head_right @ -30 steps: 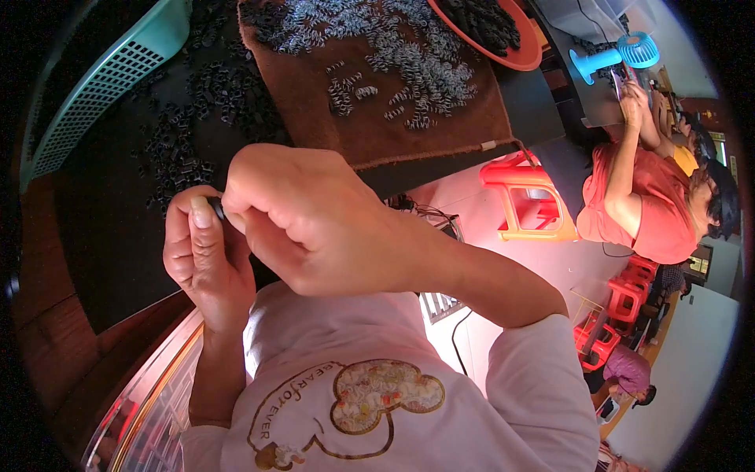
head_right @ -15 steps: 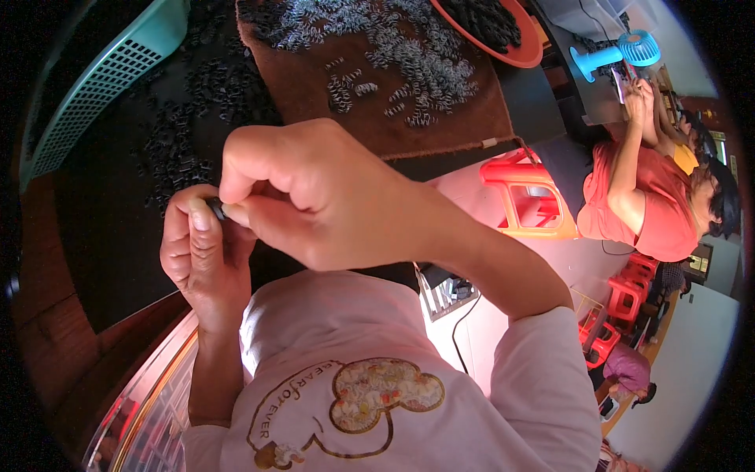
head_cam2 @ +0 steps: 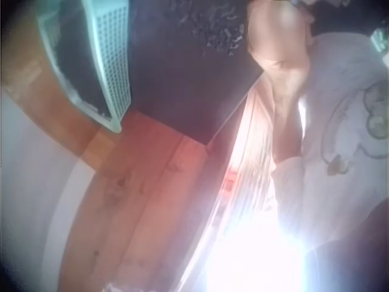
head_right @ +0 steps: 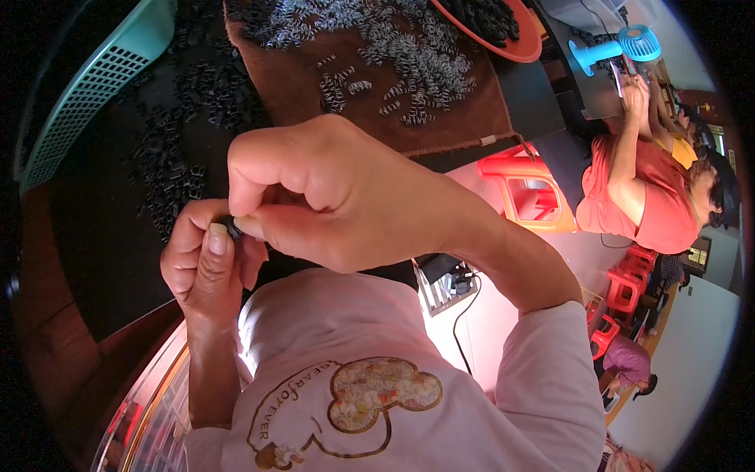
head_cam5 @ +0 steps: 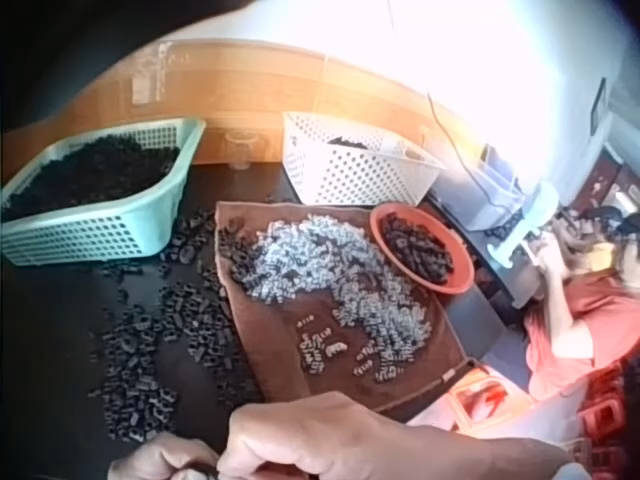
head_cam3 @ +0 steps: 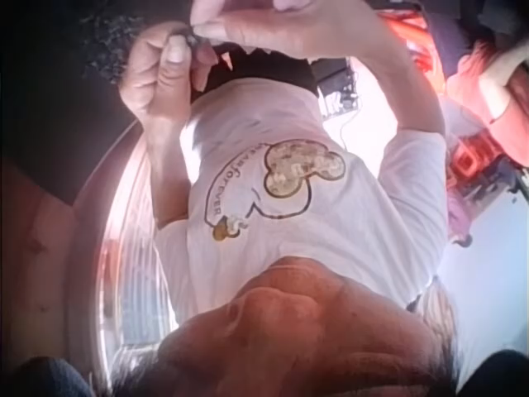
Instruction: Assembling small black plastic components by inserting small metal pins into them.
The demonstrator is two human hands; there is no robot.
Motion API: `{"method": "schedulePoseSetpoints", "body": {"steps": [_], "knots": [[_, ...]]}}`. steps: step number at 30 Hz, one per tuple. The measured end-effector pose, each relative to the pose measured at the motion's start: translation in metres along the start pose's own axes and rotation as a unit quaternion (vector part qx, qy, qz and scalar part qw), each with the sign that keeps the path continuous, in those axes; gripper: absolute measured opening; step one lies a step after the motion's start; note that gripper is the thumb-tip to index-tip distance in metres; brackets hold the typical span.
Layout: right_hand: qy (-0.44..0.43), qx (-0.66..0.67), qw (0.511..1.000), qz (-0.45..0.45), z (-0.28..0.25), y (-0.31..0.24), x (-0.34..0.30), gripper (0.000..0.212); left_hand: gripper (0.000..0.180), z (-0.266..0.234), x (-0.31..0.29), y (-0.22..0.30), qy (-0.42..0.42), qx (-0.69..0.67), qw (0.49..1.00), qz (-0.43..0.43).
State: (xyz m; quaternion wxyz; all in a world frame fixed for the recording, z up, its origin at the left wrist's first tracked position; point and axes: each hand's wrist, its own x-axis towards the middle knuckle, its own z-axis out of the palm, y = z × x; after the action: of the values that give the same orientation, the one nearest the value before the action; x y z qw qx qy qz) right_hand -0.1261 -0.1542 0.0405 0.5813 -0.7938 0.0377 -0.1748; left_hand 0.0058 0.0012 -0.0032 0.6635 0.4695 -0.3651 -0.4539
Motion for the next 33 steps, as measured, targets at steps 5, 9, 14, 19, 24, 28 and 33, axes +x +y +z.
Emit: {"method": "schedulePoseSetpoints", "body": {"steps": [5,9,14,19,24,28,33], "knots": [[0.015,0.039,0.998,0.036,0.005,-0.001,-0.001,0.007,0.020,0.001,0.001,0.001,0.021,0.033,0.999,-0.016],[0.039,0.003,0.999,0.014,0.009,0.005,-0.005,0.005,0.020,0.004,0.002,0.002,0.054,0.044,0.997,-0.026],[0.061,0.001,0.998,-0.026,0.012,0.007,-0.003,0.005,0.020,0.007,0.004,0.002,0.068,0.015,0.997,-0.018],[0.086,0.119,0.975,0.168,0.007,-0.005,0.005,0.009,0.019,0.007,0.006,0.001,0.080,-0.017,0.997,-0.013],[0.098,0.033,0.983,0.150,0.013,-0.004,0.000,0.013,0.019,0.007,0.006,-0.005,0.079,-0.041,0.996,0.020],[0.113,-0.103,0.988,-0.025,0.015,0.008,0.002,0.011,0.020,0.007,0.008,0.001,0.052,-0.037,0.998,-0.001],[0.109,-0.226,0.957,-0.144,0.013,0.016,0.003,0.022,0.022,0.006,0.007,0.007,0.039,-0.053,0.997,-0.040]]}}
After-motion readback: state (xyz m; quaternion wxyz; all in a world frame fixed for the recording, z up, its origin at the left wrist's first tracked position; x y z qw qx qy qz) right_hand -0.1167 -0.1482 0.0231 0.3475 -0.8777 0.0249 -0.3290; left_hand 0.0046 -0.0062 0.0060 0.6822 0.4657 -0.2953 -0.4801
